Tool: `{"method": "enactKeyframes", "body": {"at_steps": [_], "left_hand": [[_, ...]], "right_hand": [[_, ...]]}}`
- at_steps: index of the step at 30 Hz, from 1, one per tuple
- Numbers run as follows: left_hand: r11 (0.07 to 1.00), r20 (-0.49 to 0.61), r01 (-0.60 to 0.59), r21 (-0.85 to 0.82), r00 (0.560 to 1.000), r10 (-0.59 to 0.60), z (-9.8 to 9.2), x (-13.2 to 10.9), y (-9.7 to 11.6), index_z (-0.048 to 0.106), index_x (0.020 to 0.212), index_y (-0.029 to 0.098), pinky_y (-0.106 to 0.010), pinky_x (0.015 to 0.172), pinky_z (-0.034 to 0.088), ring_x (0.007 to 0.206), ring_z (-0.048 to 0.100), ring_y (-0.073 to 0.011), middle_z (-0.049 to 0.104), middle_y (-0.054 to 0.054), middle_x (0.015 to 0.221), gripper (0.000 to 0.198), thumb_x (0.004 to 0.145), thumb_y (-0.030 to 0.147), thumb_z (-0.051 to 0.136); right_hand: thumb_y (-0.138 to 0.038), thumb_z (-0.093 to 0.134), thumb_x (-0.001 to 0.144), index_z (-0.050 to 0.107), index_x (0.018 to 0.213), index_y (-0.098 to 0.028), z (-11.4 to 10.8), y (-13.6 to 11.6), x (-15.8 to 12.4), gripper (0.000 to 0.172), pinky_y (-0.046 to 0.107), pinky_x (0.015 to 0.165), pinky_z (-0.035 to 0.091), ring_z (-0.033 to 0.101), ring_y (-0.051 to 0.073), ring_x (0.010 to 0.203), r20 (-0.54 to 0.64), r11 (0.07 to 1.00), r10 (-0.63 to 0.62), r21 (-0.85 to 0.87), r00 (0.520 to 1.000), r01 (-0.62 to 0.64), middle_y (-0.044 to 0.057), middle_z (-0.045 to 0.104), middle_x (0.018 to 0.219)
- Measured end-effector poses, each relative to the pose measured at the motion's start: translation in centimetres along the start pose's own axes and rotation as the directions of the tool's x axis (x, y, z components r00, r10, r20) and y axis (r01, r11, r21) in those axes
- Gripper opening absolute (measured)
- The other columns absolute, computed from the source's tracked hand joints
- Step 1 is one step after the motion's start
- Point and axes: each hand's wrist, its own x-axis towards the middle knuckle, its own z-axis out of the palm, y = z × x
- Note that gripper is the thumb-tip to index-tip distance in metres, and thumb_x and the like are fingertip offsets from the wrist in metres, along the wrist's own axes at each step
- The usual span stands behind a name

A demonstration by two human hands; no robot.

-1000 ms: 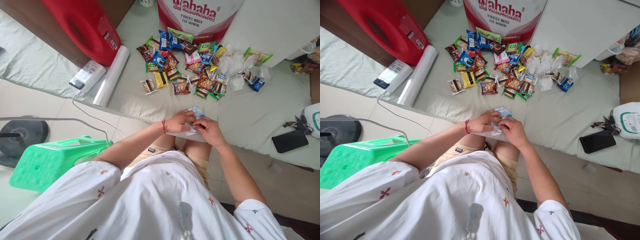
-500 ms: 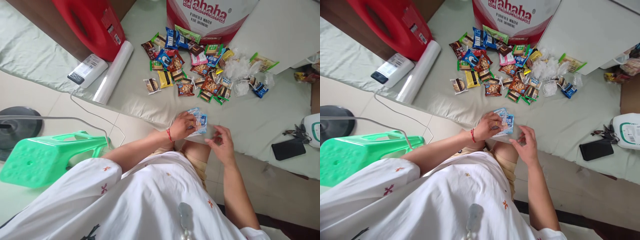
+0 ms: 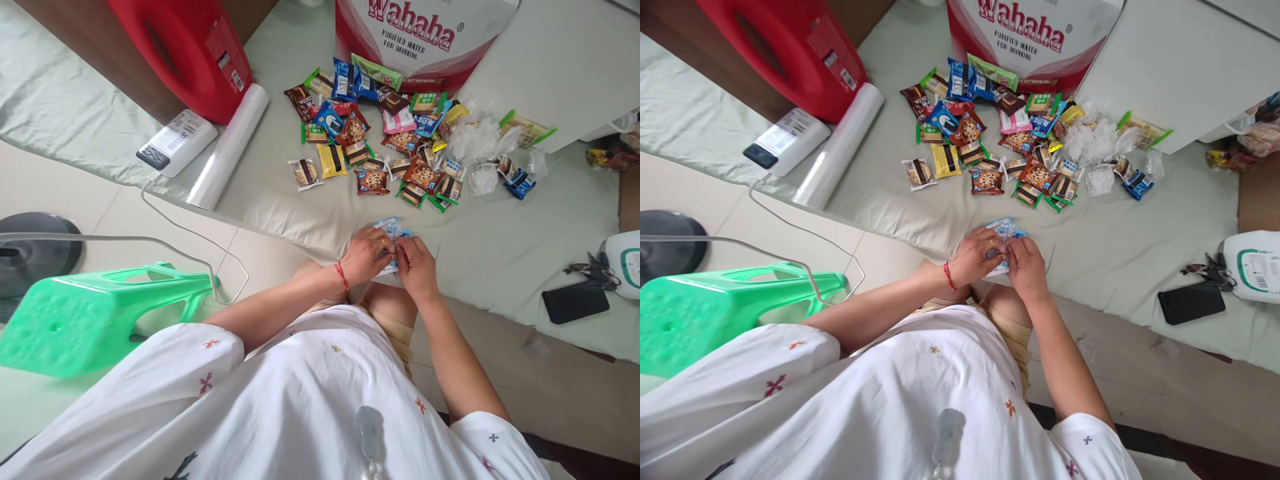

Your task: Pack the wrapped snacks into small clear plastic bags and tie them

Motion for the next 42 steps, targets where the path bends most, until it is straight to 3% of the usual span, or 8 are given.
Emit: {"method": "enactKeyframes", "body": {"at_steps": [6,13,19,23,27,32,36,42], "left_hand": [[1.000,0.058,0.007,0.028,0.998,-0.009,-0.1,0.7,0.1,0.070,0.090,0.021,-0.041,0.087,0.045,0.094,0.062,-0.0256,0.072,-0.007,0.092,0.010,0.090,0.022,0.061],[0.956,0.233,-0.249,0.156,0.950,0.210,-0.8,-1.1,1.2,0.075,0.107,0.020,-0.046,0.103,0.044,0.110,0.065,-0.0262,0.075,-0.011,0.107,0.029,0.100,0.022,0.047],[0.950,0.244,-0.195,-0.246,0.936,0.255,-4.3,-1.6,-0.5,0.072,0.124,0.021,-0.039,0.114,0.050,0.127,0.065,-0.0243,0.073,-0.010,0.131,0.042,0.089,0.017,0.049],[0.957,0.024,0.084,-0.279,0.996,-0.080,-6.2,-2.9,-0.8,0.071,0.114,0.018,-0.035,0.095,0.057,0.109,0.072,-0.0223,0.076,-0.011,0.117,0.034,0.089,0.020,0.048],[0.842,-0.095,0.533,-0.081,0.837,-0.539,-5.3,-5.2,1.3,0.068,0.101,0.018,-0.029,0.067,0.052,0.067,0.067,-0.0175,0.071,-0.004,0.074,0.021,0.094,0.032,0.053],[0.843,0.118,0.520,0.139,0.836,-0.535,-2.4,-5.6,3.1,0.068,0.097,0.019,-0.029,0.071,0.048,0.085,0.070,-0.0210,0.076,-0.010,0.110,0.019,0.090,0.036,0.066],[0.839,0.213,0.543,0.024,0.817,-0.535,-2.3,-4.8,3.1,0.063,0.075,0.018,-0.026,0.064,0.041,0.070,0.061,-0.0164,0.069,-0.004,0.077,0.012,0.085,0.025,0.063],[0.304,0.482,0.666,-0.681,0.720,-0.499,-4.7,-4.8,4.1,0.055,0.071,0.018,-0.022,0.048,0.021,0.046,0.030,-0.0044,0.042,0.009,0.054,0.028,0.074,0.039,0.074]], "right_hand": [[-0.036,0.062,0.098,0.051,0.149,-0.028,-1.0,1.1,-1.6,0.053,0.036,0.083,0.062,0.065,0.018,0.091,0.013,0.956,0.116,0.271,0.993,-0.115,0.011,0.058,0.125],[-0.022,0.053,0.100,0.074,0.119,-0.027,-0.1,0.7,-1.4,0.029,0.039,0.086,0.060,0.066,0.020,0.096,-0.042,0.997,-0.028,0.074,0.999,0.031,0.008,0.063,0.108],[-0.036,0.064,0.099,0.065,0.138,-0.025,-1.2,0.1,-2.6,0.041,0.050,0.099,0.057,0.062,0.030,0.116,0.142,0.968,-0.234,-0.061,0.962,0.244,0.013,0.067,0.127],[-0.035,0.063,0.100,0.059,0.145,-0.026,-1.1,-0.3,-3.0,0.046,0.052,0.099,0.055,0.061,0.030,0.115,0.128,0.955,-0.242,-0.145,0.962,0.260,0.013,0.067,0.130],[-0.034,0.064,0.100,0.060,0.145,-0.029,-0.5,-0.3,-3.1,0.045,0.050,0.098,0.056,0.061,0.029,0.113,0.061,0.968,-0.219,-0.111,0.974,0.225,0.012,0.068,0.126],[-0.034,0.067,0.099,0.064,0.141,-0.029,-0.3,-0.2,-3.2,0.043,0.047,0.097,0.057,0.061,0.028,0.112,0.022,0.982,-0.173,-0.076,0.985,0.174,0.012,0.066,0.121],[-0.039,0.066,0.099,0.066,0.138,-0.029,-0.3,-0.2,-3.3,0.041,0.047,0.097,0.057,0.062,0.027,0.110,0.025,0.989,-0.130,-0.073,0.991,0.132,0.012,0.064,0.120],[-0.042,0.066,0.098,0.067,0.136,-0.028,0.1,-0.1,-3.2,0.040,0.047,0.097,0.056,0.061,0.028,0.111,0.018,0.994,-0.099,-0.051,0.995,0.100,0.012,0.063,0.120]]}}
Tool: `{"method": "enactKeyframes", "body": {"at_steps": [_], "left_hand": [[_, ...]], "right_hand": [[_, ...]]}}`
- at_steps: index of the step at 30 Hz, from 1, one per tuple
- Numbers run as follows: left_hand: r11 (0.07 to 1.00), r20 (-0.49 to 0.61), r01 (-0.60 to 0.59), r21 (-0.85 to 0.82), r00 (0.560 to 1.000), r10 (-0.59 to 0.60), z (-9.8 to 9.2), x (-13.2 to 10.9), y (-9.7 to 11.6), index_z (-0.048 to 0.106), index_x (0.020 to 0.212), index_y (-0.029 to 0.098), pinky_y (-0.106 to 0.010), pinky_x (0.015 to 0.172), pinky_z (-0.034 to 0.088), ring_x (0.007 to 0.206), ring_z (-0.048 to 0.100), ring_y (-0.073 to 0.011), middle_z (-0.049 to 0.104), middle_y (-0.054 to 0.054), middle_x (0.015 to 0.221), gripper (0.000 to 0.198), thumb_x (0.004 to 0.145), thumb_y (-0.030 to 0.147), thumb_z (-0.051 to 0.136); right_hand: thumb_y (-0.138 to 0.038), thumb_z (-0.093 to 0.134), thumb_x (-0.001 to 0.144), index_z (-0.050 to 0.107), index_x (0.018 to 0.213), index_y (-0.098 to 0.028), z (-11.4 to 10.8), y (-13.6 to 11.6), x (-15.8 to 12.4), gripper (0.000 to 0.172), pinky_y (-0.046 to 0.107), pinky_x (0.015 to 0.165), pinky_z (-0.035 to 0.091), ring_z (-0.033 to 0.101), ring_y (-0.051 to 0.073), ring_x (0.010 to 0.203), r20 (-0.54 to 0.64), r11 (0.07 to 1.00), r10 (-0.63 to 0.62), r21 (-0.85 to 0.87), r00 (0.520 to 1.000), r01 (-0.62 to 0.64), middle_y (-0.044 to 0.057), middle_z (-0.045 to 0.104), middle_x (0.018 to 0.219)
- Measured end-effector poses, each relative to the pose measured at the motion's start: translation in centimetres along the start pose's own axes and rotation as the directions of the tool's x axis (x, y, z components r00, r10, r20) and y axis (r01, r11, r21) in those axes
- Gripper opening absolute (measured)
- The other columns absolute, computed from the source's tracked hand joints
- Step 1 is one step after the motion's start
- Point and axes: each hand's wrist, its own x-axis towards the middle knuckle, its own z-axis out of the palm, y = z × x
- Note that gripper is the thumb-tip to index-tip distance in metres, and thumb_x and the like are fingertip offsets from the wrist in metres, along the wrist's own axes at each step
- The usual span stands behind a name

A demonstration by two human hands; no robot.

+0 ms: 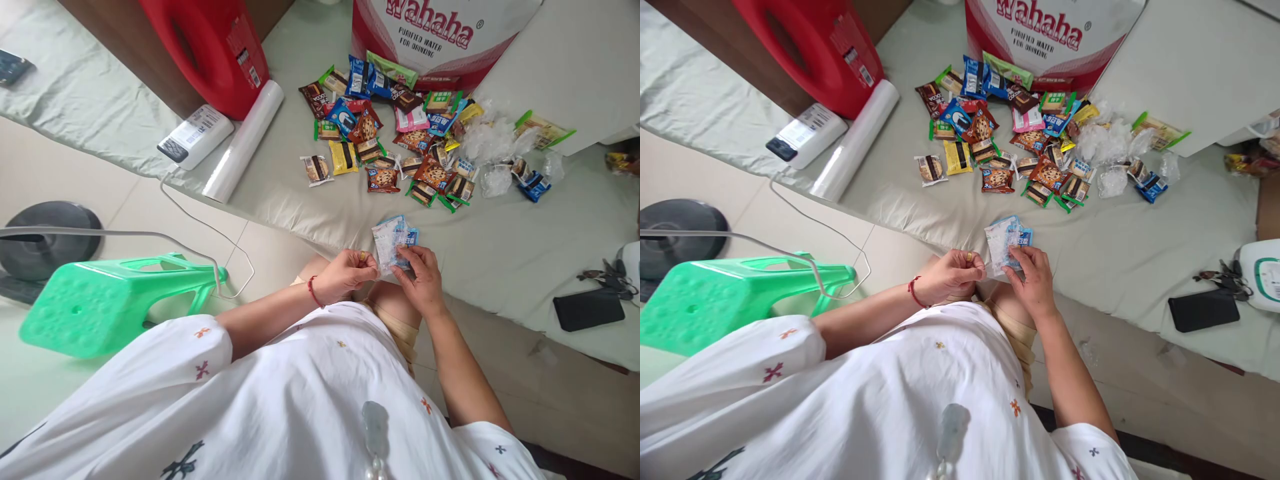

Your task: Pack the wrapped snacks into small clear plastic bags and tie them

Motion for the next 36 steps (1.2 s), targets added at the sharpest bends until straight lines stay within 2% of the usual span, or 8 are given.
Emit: {"method": "enactKeyframes", "body": {"at_steps": [5,10,14,17,20,25,31,36], "left_hand": [[0.987,-0.007,-0.135,-0.088,0.991,0.135,1.2,1.6,0.8,0.062,0.074,0.014,-0.021,0.057,0.036,0.057,0.048,-0.0063,0.057,0.003,0.064,0.032,0.070,0.039,0.082],[0.909,-0.028,-0.229,0.347,0.967,0.254,1.7,4.9,1.0,0.066,0.078,0.015,-0.026,0.071,0.048,0.070,0.060,-0.0131,0.068,-0.002,0.073,0.018,0.086,0.031,0.065],[0.490,0.163,-0.356,0.796,0.905,0.392,2.3,5.1,0.9,0.074,0.093,0.017,-0.032,0.088,0.051,0.091,0.065,-0.0191,0.073,-0.008,0.100,0.025,0.087,0.014,0.051],[0.155,0.325,-0.404,0.901,0.868,0.376,2.5,4.1,0.5,0.075,0.101,0.015,-0.041,0.097,0.049,0.106,0.064,-0.0263,0.072,-0.012,0.110,0.027,0.090,0.015,0.050],[0.002,0.421,-0.456,0.890,0.823,0.382,1.8,3.3,-0.3,0.071,0.119,0.016,-0.049,0.111,0.043,0.128,0.057,-0.0315,0.070,-0.014,0.125,0.033,0.092,0.018,0.051],[0.015,0.546,-0.636,0.771,0.674,0.497,-0.4,3.9,-2.3,0.051,0.147,0.015,-0.054,0.131,0.025,0.152,0.042,-0.0308,0.056,-0.018,0.152,0.065,0.084,0.020,0.062],[0.153,0.424,-0.606,0.780,0.693,0.583,-0.5,5.3,-4.2,0.064,0.131,0.022,-0.052,0.127,0.037,0.143,0.055,-0.0230,0.064,-0.014,0.146,0.033,0.102,0.018,0.047],[0.265,0.417,-0.666,0.698,0.678,0.606,-1.0,5.1,-3.3,0.071,0.117,0.023,-0.049,0.125,0.041,0.135,0.063,-0.0229,0.072,-0.014,0.133,0.027,0.103,0.021,0.048]], "right_hand": [[-0.041,0.064,0.098,0.067,0.133,-0.027,0.2,0.0,0.1,0.038,0.048,0.097,0.055,0.060,0.029,0.112,-0.003,0.999,0.023,0.025,1.000,-0.023,0.012,0.062,0.119],[-0.037,0.068,0.095,0.069,0.125,-0.027,0.2,-0.3,0.4,0.032,0.045,0.095,0.057,0.064,0.026,0.107,0.028,0.989,0.108,0.098,0.994,-0.110,0.010,0.063,0.117],[-0.032,0.069,0.091,0.068,0.128,-0.027,0.0,-0.4,0.7,0.037,0.042,0.088,0.060,0.066,0.023,0.096,0.056,0.977,0.169,0.120,0.984,-0.175,0.009,0.064,0.118],[-0.027,0.066,0.090,0.065,0.135,-0.029,-0.2,-0.1,0.6,0.044,0.040,0.087,0.060,0.067,0.023,0.098,0.079,0.978,0.160,0.121,0.984,-0.169,0.009,0.063,0.122],[-0.026,0.065,0.091,0.062,0.141,-0.029,-0.3,0.2,0.2,0.051,0.043,0.097,0.059,0.065,0.026,0.113,0.098,0.987,0.105,0.112,0.990,-0.115,0.010,0.060,0.127],[-0.030,0.067,0.093,0.056,0.150,-0.029,-0.2,0.6,-0.5,0.057,0.049,0.105,0.056,0.061,0.030,0.123,0.103,0.996,0.030,0.076,0.994,-0.038,0.014,0.057,0.132],[-0.028,0.060,0.098,0.069,0.133,-0.028,0.3,-0.2,-1.2,0.036,0.048,0.102,0.059,0.064,0.028,0.119,0.057,0.996,0.059,0.062,0.997,-0.063,0.013,0.064,0.128],[-0.026,0.058,0.099,0.069,0.132,-0.031,-2.5,0.7,-0.8,0.035,0.044,0.102,0.059,0.068,0.023,0.118,0.092,0.976,0.070,0.199,0.993,-0.087,0.009,0.067,0.130]]}}
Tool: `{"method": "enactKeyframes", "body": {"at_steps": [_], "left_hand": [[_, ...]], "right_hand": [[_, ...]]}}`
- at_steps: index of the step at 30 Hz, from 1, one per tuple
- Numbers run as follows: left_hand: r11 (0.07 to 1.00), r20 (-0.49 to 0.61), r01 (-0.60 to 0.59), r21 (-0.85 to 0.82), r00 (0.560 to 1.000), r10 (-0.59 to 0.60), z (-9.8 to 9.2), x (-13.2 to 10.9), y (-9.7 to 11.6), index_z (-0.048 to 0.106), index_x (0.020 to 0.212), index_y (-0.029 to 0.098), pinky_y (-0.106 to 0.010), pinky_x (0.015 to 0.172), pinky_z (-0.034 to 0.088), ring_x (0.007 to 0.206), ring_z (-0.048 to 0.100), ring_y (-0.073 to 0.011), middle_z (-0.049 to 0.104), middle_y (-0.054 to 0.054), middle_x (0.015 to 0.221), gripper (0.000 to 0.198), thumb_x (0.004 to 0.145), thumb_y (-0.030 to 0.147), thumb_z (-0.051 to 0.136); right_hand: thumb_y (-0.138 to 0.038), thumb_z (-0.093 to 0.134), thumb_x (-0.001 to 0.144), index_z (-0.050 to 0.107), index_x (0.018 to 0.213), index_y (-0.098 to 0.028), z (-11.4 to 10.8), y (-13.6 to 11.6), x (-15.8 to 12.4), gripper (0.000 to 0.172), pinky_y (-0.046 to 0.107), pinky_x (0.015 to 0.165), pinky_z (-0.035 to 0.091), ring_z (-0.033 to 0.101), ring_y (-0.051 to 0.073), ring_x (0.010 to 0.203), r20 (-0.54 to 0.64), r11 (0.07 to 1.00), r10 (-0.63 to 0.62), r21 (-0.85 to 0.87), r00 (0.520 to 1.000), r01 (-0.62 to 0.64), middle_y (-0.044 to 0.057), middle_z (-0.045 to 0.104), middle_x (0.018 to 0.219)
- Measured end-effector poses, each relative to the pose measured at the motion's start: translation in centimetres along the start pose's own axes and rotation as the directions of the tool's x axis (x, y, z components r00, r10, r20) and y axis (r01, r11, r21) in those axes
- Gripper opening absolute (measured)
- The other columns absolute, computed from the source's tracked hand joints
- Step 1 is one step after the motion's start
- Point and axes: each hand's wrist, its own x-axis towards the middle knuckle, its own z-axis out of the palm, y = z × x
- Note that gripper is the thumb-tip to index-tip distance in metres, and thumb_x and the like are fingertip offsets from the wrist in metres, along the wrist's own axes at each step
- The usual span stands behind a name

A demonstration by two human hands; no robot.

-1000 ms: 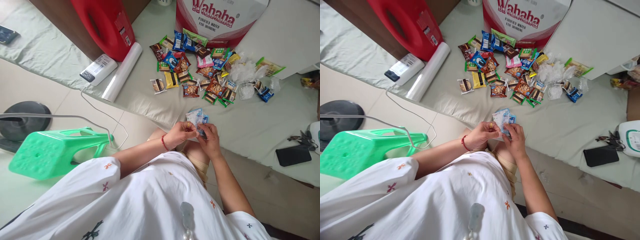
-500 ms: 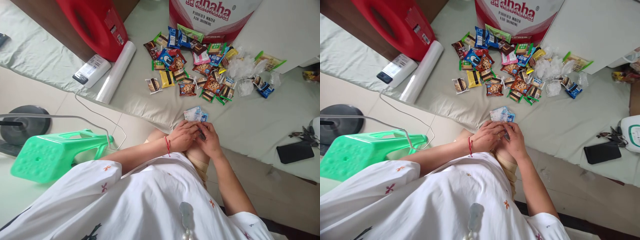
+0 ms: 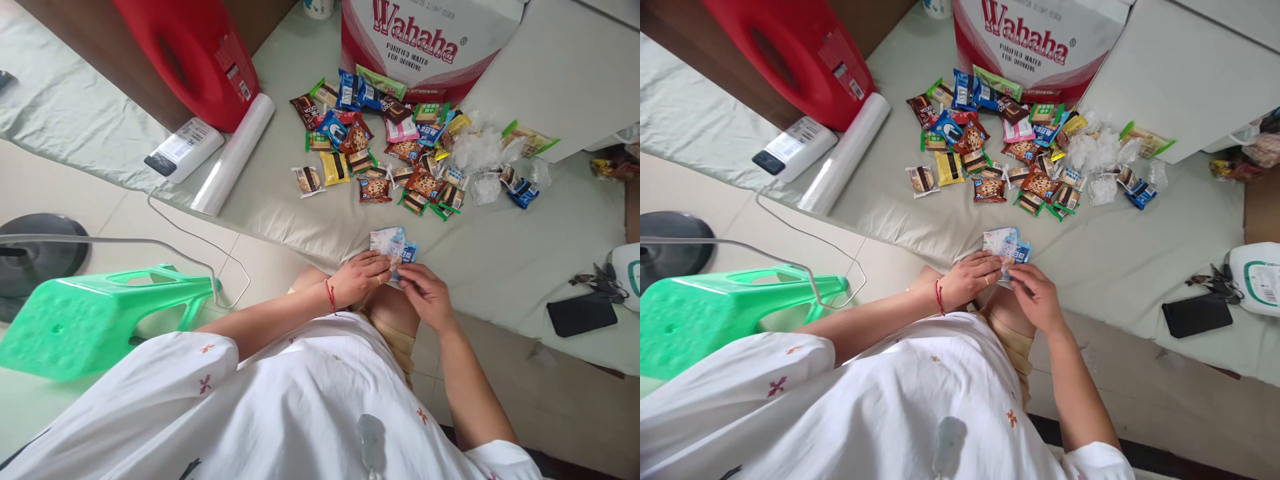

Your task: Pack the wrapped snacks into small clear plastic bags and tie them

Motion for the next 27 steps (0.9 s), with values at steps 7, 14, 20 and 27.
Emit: {"method": "enactKeyframes", "body": {"at_steps": [7,14,20,27], "left_hand": [[0.987,-0.015,0.010,-0.158,1.000,-0.012,-1.7,0.7,0.1,0.069,0.116,0.020,-0.047,0.123,0.041,0.129,0.065,-0.0222,0.073,-0.014,0.128,0.031,0.099,0.016,0.043],[0.845,-0.066,0.153,-0.513,0.974,-0.216,-2.7,1.3,0.0,0.069,0.105,0.020,-0.045,0.114,0.046,0.118,0.068,-0.0249,0.074,-0.010,0.116,0.023,0.085,0.014,0.059],[0.728,-0.158,0.192,-0.658,0.910,-0.382,-2.6,2.4,0.1,0.063,0.108,0.019,-0.040,0.104,0.051,0.115,0.066,-0.0237,0.070,-0.012,0.117,0.021,0.088,0.027,0.063],[0.958,-0.250,0.122,-0.260,0.950,-0.188,-4.9,4.2,0.1,0.070,0.104,0.019,-0.043,0.108,0.048,0.118,0.062,-0.0262,0.068,-0.014,0.122,0.020,0.092,0.034,0.064]], "right_hand": [[-0.024,0.065,0.088,0.035,0.164,-0.029,-3.4,3.1,5.0,0.082,0.066,0.126,0.027,0.023,0.034,0.161,0.213,0.947,-0.202,-0.207,0.956,0.246,0.010,0.042,0.166],[-0.025,0.062,0.094,0.054,0.153,-0.034,-2.9,3.0,9.2,0.061,0.064,0.126,0.027,0.030,0.029,0.159,0.459,0.924,-0.280,-0.111,0.843,0.367,0.004,0.049,0.162],[-0.033,0.061,0.098,0.058,0.149,-0.033,-1.6,2.3,9.7,0.052,0.063,0.126,0.030,0.043,0.029,0.152,0.381,0.916,-0.322,-0.108,0.867,0.387,0.006,0.060,0.152],[-0.046,0.050,0.103,0.075,0.121,-0.029,-0.3,2.0,10.3,0.035,0.054,0.113,0.048,0.062,0.027,0.130,0.096,0.941,-0.339,0.052,0.936,0.335,0.009,0.076,0.125]]}}
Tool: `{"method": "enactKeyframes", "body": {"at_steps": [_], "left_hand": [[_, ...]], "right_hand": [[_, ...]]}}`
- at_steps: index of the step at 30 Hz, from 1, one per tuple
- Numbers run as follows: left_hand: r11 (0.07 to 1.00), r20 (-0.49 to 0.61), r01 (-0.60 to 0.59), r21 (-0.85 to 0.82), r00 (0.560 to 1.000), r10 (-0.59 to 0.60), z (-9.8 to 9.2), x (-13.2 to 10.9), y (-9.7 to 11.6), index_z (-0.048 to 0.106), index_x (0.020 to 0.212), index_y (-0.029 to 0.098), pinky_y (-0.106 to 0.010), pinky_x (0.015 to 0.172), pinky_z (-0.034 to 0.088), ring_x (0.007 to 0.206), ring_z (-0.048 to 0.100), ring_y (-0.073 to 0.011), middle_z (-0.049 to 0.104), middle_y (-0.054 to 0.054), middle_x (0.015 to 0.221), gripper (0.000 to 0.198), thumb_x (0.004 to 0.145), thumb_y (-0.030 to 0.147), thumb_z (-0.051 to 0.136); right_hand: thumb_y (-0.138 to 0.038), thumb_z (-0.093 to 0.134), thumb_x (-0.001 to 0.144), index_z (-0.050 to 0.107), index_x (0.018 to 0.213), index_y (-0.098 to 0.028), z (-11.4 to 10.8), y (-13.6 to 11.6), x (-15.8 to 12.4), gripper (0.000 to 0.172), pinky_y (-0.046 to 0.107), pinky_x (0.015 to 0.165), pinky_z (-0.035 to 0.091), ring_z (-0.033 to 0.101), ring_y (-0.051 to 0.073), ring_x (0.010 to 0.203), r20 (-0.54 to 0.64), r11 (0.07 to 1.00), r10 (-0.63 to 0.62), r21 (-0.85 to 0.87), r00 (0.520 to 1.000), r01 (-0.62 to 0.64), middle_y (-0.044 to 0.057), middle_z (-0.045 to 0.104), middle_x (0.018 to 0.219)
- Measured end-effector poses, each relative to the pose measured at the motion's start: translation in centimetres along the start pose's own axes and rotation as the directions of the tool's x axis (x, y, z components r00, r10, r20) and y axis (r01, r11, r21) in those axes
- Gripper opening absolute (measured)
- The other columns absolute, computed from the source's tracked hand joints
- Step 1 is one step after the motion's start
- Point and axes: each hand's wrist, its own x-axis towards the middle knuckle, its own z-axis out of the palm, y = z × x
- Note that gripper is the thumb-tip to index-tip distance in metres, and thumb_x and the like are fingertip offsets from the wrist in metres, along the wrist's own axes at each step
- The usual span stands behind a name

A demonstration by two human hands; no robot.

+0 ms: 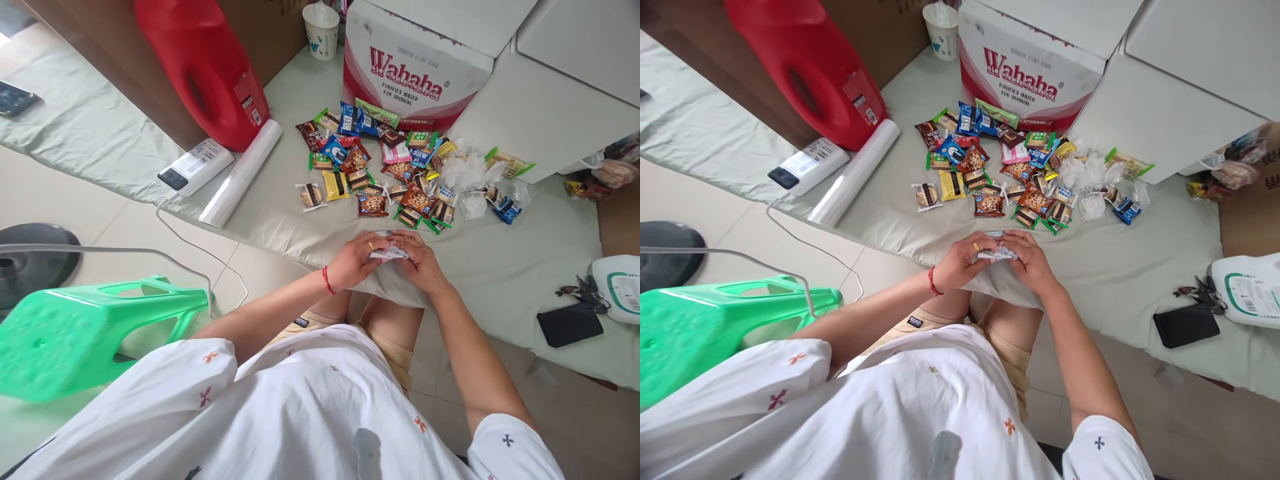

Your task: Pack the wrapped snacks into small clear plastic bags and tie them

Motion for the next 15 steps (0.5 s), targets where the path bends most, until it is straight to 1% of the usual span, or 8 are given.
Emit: {"method": "enactKeyframes", "body": {"at_steps": [1,3,6,8,10,12,14,15], "left_hand": [[1.000,-0.012,0.015,-0.018,1.000,-0.015,-0.1,0.5,0.2,0.070,0.104,0.019,-0.040,0.105,0.049,0.111,0.064,-0.0245,0.070,-0.013,0.115,0.021,0.094,0.035,0.062],[0.989,-0.104,0.116,-0.097,0.987,-0.126,0.0,1.5,0.6,0.070,0.104,0.019,-0.035,0.096,0.051,0.101,0.065,-0.0216,0.072,-0.009,0.105,0.025,0.095,0.040,0.060],[0.909,-0.222,0.275,-0.312,0.910,-0.351,0.5,2.8,1.3,0.066,0.103,0.018,-0.028,0.081,0.051,0.086,0.064,-0.0173,0.070,-0.003,0.093,0.035,0.092,0.051,0.063],[0.843,-0.203,0.301,-0.446,0.883,-0.422,0.8,3.2,1.8,0.065,0.099,0.017,-0.026,0.074,0.050,0.081,0.062,-0.0157,0.068,-0.002,0.087,0.041,0.090,0.057,0.064],[0.816,-0.157,0.283,-0.504,0.899,-0.409,0.7,3.3,2.2,0.066,0.092,0.017,-0.027,0.078,0.052,0.089,0.064,-0.0170,0.069,-0.004,0.093,0.042,0.088,0.059,0.067],[0.819,-0.122,0.255,-0.514,0.923,-0.364,0.2,3.2,2.4,0.069,0.083,0.016,-0.029,0.091,0.052,0.110,0.064,-0.0213,0.070,-0.009,0.112,0.039,0.084,0.055,0.075],[0.777,-0.065,0.254,-0.576,0.933,-0.353,-0.4,3.0,2.5,0.073,0.090,0.017,-0.032,0.102,0.050,0.126,0.059,-0.0247,0.066,-0.010,0.130,0.035,0.079,0.050,0.082],[0.717,-0.005,0.275,-0.641,0.932,-0.362,-0.7,2.8,2.5,0.074,0.099,0.019,-0.034,0.103,0.050,0.128,0.059,-0.0255,0.065,-0.010,0.134,0.038,0.076,0.048,0.084]], "right_hand": [[-0.050,0.052,0.103,0.075,0.118,-0.028,0.2,-0.3,0.2,0.035,0.053,0.110,0.051,0.065,0.028,0.125,-0.052,0.999,0.049,0.026,0.997,-0.048,0.009,0.077,0.120],[-0.056,0.051,0.102,0.073,0.120,-0.027,0.6,-1.1,0.5,0.041,0.049,0.104,0.055,0.069,0.027,0.115,-0.127,0.976,0.184,0.137,0.975,-0.166,0.008,0.076,0.116],[-0.069,0.055,0.096,0.060,0.139,-0.027,1.4,-2.7,1.1,0.061,0.044,0.098,0.058,0.070,0.027,0.113,-0.165,0.896,0.327,0.367,0.931,-0.249,0.009,0.071,0.128],[-0.069,0.069,0.086,0.059,0.138,-0.026,1.9,-3.7,1.3,0.068,0.040,0.095,0.058,0.071,0.026,0.108,-0.187,0.849,0.401,0.443,0.897,-0.288,0.008,0.072,0.126],[-0.060,0.081,0.080,0.067,0.124,-0.025,2.3,-4.6,1.3,0.058,0.037,0.089,0.059,0.071,0.023,0.094,-0.192,0.799,0.496,0.482,0.847,-0.359,0.005,0.076,0.110],[-0.053,0.082,0.080,0.072,0.109,-0.023,2.5,-5.4,1.1,0.043,0.035,0.084,0.059,0.070,0.021,0.085,-0.148,0.734,0.566,0.539,0.811,-0.414,0.003,0.077,0.099],[-0.052,0.082,0.081,0.074,0.107,-0.024,2.8,-6.1,0.8,0.039,0.035,0.083,0.059,0.071,0.021,0.083,-0.087,0.659,0.599,0.619,0.796,-0.428,0.001,0.078,0.098],[-0.052,0.082,0.081,0.074,0.108,-0.024,2.9,-6.5,0.8,0.039,0.036,0.083,0.060,0.071,0.021,0.084,-0.043,0.618,0.605,0.655,0.795,-0.434,0.001,0.078,0.100]]}}
